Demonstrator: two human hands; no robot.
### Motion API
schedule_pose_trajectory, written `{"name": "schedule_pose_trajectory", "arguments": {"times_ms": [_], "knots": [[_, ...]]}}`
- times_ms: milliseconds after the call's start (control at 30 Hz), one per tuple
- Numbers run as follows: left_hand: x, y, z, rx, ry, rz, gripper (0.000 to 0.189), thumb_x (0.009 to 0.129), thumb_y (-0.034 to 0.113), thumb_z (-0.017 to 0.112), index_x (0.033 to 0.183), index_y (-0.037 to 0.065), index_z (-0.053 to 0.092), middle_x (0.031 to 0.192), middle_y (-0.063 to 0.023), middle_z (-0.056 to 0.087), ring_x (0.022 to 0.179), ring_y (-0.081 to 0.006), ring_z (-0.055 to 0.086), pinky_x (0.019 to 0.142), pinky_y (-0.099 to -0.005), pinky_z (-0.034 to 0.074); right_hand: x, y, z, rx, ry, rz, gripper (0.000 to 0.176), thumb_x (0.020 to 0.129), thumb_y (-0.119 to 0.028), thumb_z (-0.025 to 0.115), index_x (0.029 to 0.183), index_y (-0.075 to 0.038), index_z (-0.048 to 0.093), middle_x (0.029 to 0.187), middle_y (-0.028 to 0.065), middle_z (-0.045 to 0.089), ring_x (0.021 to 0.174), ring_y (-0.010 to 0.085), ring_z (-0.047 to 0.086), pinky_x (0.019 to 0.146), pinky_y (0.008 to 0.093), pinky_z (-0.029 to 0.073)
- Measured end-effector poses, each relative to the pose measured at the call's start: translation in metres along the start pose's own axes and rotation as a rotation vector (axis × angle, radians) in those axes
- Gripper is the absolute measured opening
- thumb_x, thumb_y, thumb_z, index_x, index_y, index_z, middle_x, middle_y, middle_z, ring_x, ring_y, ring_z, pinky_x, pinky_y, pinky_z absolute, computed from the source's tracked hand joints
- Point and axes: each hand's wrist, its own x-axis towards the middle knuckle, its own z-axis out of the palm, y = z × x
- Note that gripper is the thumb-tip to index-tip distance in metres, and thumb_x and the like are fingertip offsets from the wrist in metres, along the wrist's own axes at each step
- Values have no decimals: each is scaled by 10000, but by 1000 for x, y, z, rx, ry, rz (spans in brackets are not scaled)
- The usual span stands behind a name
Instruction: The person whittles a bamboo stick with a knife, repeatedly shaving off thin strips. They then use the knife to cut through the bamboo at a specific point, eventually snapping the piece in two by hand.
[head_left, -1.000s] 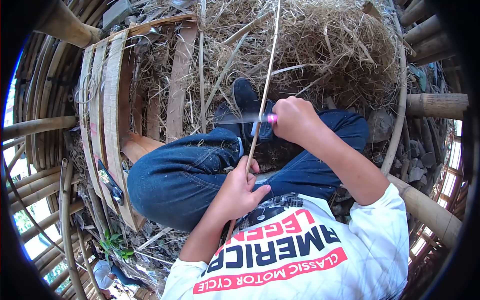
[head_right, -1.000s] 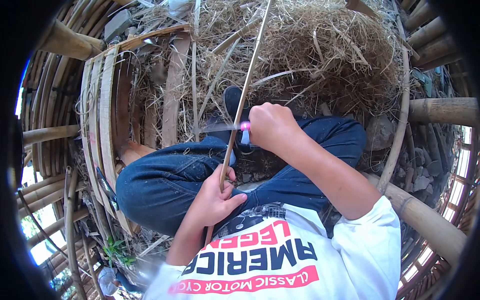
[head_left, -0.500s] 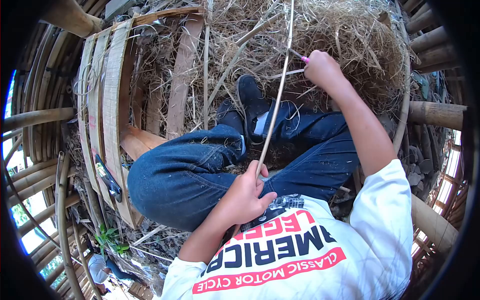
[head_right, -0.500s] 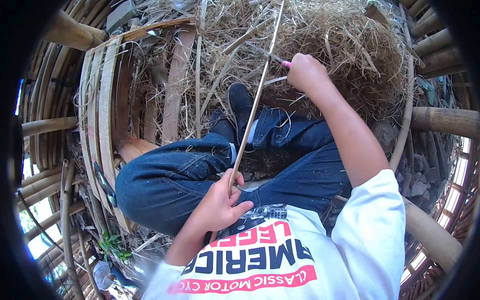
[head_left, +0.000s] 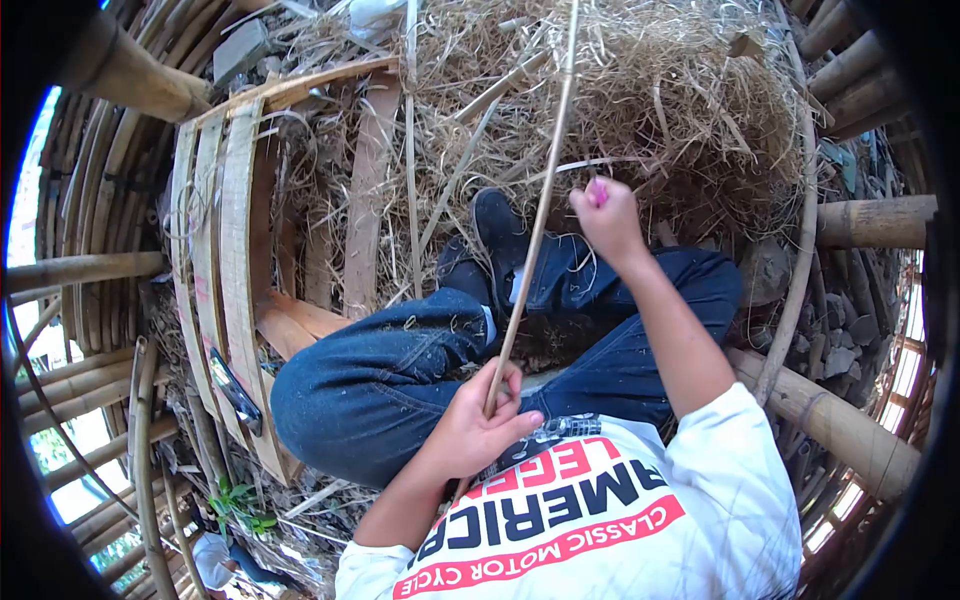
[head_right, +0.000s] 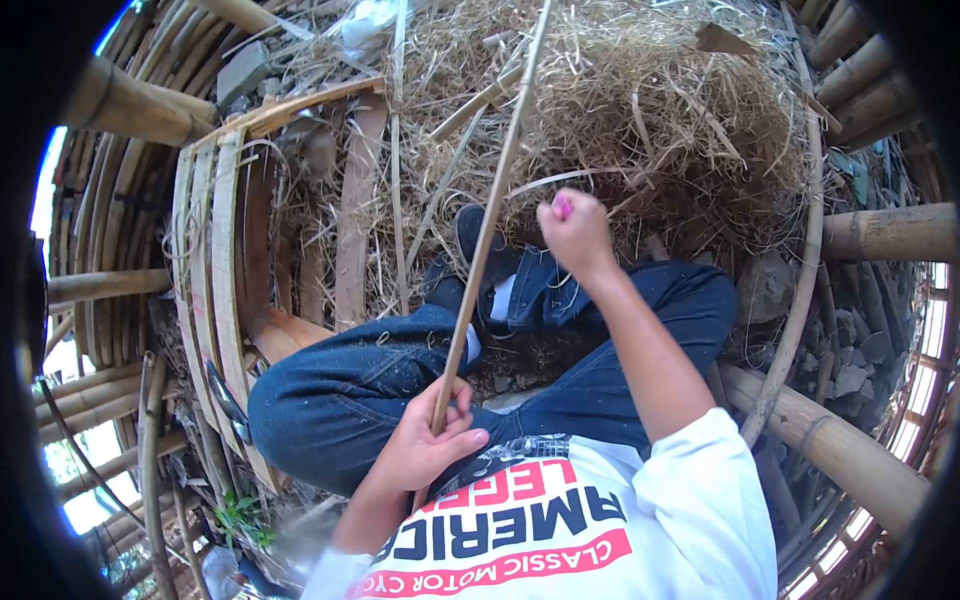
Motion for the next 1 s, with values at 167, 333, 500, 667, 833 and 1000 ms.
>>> {"name": "schedule_pose_trajectory", "arguments": {"times_ms": [167, 333, 500, 667, 833, 1000], "knots": [[-22, 10, -5, -290, 18, -6, 293, 882, 152, 643, 928, 101, 358, 599, 68, 349, 461, -7, 302, 410, -176, 246, -53, -19, -6, 334, -66, 213, 349, 838, -124, 675, 594, -35, 443, 532, -38, 405, 533, 53, 346, 482, 281, 313], [-51, 2, -19, -558, -158, 31, 422, 946, 492, 521, 861, 127, 328, 560, 63, 308, 441, -32, 292, 388, -183, 273, -56, -52, -22, 496, -148, 187, 334, 861, -141, 675, 617, -51, 466, 552, -63, 405, 549, 32, 349, 485, 260, 299], [-70, -24, -16, -590, -159, -65, 499, 927, 590, 472, 803, 122, 353, 525, 70, 288, 444, -47, 292, 399, -204, 278, -49, -105, -22, 705, -277, 102, 272, 907, -195, 656, 706, -21, 595, 576, -77, 452, 553, 15, 372, 487, 229, 318], [-71, -28, -7, -497, -218, -130, 575, 924, 642, 405, 779, 87, 374, 517, 62, 297, 437, -53, 305, 410, -210, 314, -59, -147, -24, 939, -512, 8, 258, 945, -235, 622, 1068, -9, 621, 727, -53, 539, 660, 17, 438, 570, 212, 383], [-68, -30, -7, -460, -323, -96, 593, 904, 634, 483, 826, 47, 448, 582, 36, 413, 483, -64, 420, 435, -209, 360, -65, -154, -23, 943, -575, -119, 219, 937, -162, 623, 1091, -7, 608, 784, -25, 560, 737, 30, 512, 670, 225, 454], [-64, -4, 4, 14, 69, -168, 270, 855, 203, 697, 1000, 44, 535, 708, -31, 565, 640, -94, 571, 515, -228, 436, -72, -161, -37, 837, -500, -66, 226, 914, -171, 641, 1068, -6, 636, 732, -17, 568, 688, 29, 522, 611, 215, 449]]}}
